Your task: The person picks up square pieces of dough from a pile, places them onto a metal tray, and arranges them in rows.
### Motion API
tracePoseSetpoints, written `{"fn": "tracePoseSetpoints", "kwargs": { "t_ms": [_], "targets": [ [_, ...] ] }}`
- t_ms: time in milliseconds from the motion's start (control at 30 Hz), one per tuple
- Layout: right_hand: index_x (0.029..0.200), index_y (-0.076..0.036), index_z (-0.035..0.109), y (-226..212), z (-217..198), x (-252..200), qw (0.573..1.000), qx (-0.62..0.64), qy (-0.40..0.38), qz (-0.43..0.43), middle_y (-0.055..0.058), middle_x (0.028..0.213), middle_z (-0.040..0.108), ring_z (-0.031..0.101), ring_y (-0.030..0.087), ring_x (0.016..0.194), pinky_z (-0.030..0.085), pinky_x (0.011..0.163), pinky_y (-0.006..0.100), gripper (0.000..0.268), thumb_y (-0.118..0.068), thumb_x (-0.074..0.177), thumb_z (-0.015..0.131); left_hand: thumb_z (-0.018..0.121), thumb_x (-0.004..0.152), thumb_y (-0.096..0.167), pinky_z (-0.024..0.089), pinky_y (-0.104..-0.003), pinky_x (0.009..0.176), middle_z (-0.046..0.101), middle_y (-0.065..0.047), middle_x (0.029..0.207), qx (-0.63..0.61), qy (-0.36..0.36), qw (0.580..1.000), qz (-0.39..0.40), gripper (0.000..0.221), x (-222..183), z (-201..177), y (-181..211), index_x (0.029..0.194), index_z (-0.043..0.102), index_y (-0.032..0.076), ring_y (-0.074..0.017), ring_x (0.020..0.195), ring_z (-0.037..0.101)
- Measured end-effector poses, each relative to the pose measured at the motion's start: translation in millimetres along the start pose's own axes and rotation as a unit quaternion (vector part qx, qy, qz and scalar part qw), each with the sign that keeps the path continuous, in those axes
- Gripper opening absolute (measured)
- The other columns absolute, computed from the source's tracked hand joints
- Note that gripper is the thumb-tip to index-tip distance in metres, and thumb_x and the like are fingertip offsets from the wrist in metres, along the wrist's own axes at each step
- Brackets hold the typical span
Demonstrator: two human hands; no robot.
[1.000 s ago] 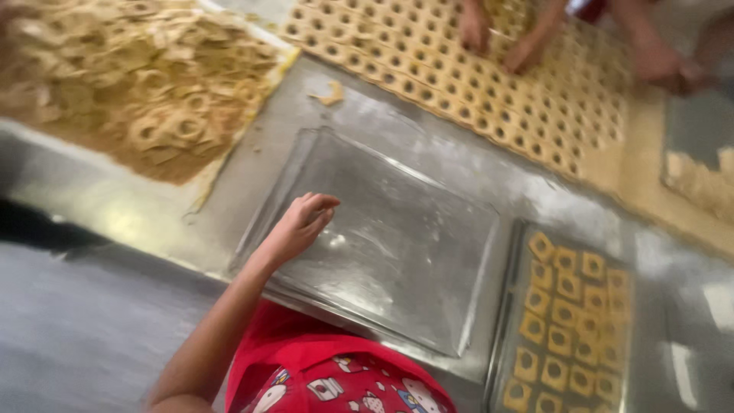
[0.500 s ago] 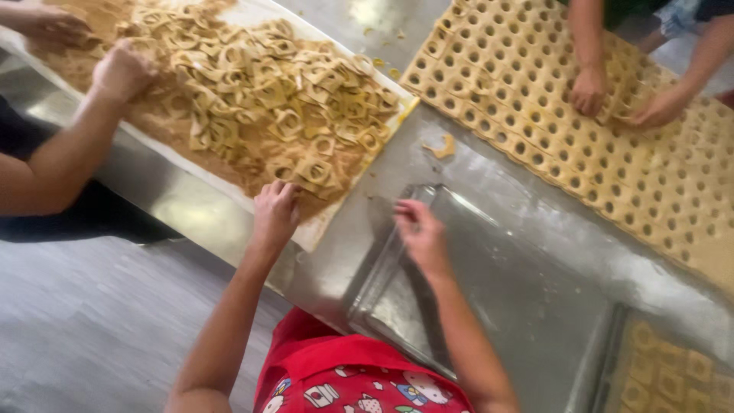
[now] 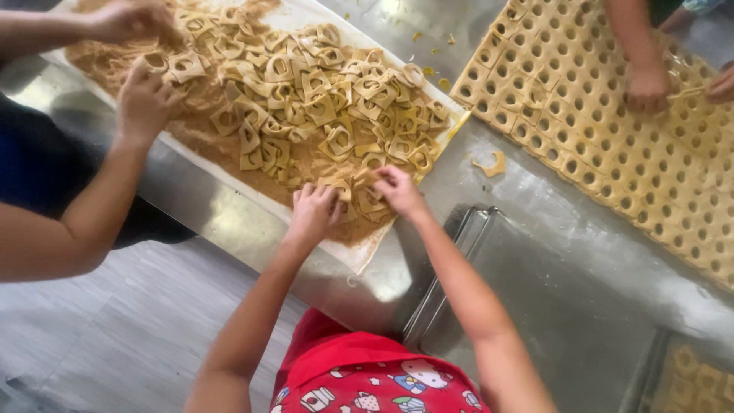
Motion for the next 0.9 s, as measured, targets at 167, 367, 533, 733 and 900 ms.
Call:
{"fn": "tracePoseSetpoints", "kwargs": {
  "t_ms": [167,367,533,733,900],
  "targets": [
    [0.120,-0.006,0.063,0,-42,-5,0.981,0.181,0.056,-0.036,0.006,0.108,0.069,0.067,0.016,0.098,0.056,0.087,0.030,0.023,-0.006,0.097,0.062,0.064,0.097,0.022,0.049,-0.043,0.084,0.068,-0.009,0.090,-0.206,-0.018,0.965,-0.160,0.016,22,-23,-27,0.104,0.067,0.009,-0.0276,0.089,0.063],
    [0.117,-0.012,0.063,-57,7,-51,0.893,-0.395,0.032,-0.212,0.010,0.106,0.071,0.067,0.030,0.104,0.053,0.095,0.045,0.035,-0.012,0.084,0.072,0.067,0.089,0.015,0.040,-0.048,0.093,0.072,-0.008,0.108,0.016,0.036,0.995,0.093,0.025,5,-48,12,0.114,0.066,0.010,-0.0304,0.106,0.060],
    [0.124,-0.011,0.057,-58,38,-54,0.854,-0.470,-0.016,-0.225,0.011,0.108,0.071,0.066,0.034,0.109,0.051,0.102,0.047,0.045,-0.015,0.082,0.074,0.068,0.079,0.010,0.041,-0.048,0.095,0.070,-0.006,0.113,0.069,-0.040,0.992,0.092,0.041,7,-27,13,0.120,0.063,0.011,-0.0303,0.108,0.058],
    [0.129,-0.014,0.052,-42,2,-24,0.995,-0.063,0.000,0.081,0.007,0.116,0.067,0.068,0.024,0.106,0.061,0.091,0.036,0.038,-0.020,0.094,0.066,0.068,0.085,0.010,0.039,-0.047,0.103,0.072,-0.007,0.104,-0.066,-0.063,0.996,-0.017,0.033,29,-24,-10,0.117,0.063,0.009,-0.0294,0.106,0.062],
    [0.138,-0.015,0.049,-47,-28,-40,0.994,0.074,0.074,-0.026,0.009,0.117,0.066,0.066,0.023,0.107,0.058,0.090,0.034,0.043,-0.017,0.096,0.058,0.061,0.098,0.019,0.056,-0.042,0.095,0.062,-0.009,0.115,-0.346,-0.088,0.909,-0.217,0.026,35,-24,-25,0.122,0.055,0.011,-0.0254,0.104,0.066]
  ]
}}
Point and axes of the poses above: each hand's wrist, its own x-axis towards the middle knuckle, its own z-axis out of the palm, y = z × x, the point moved 5 cm from there along x, towards the middle knuckle
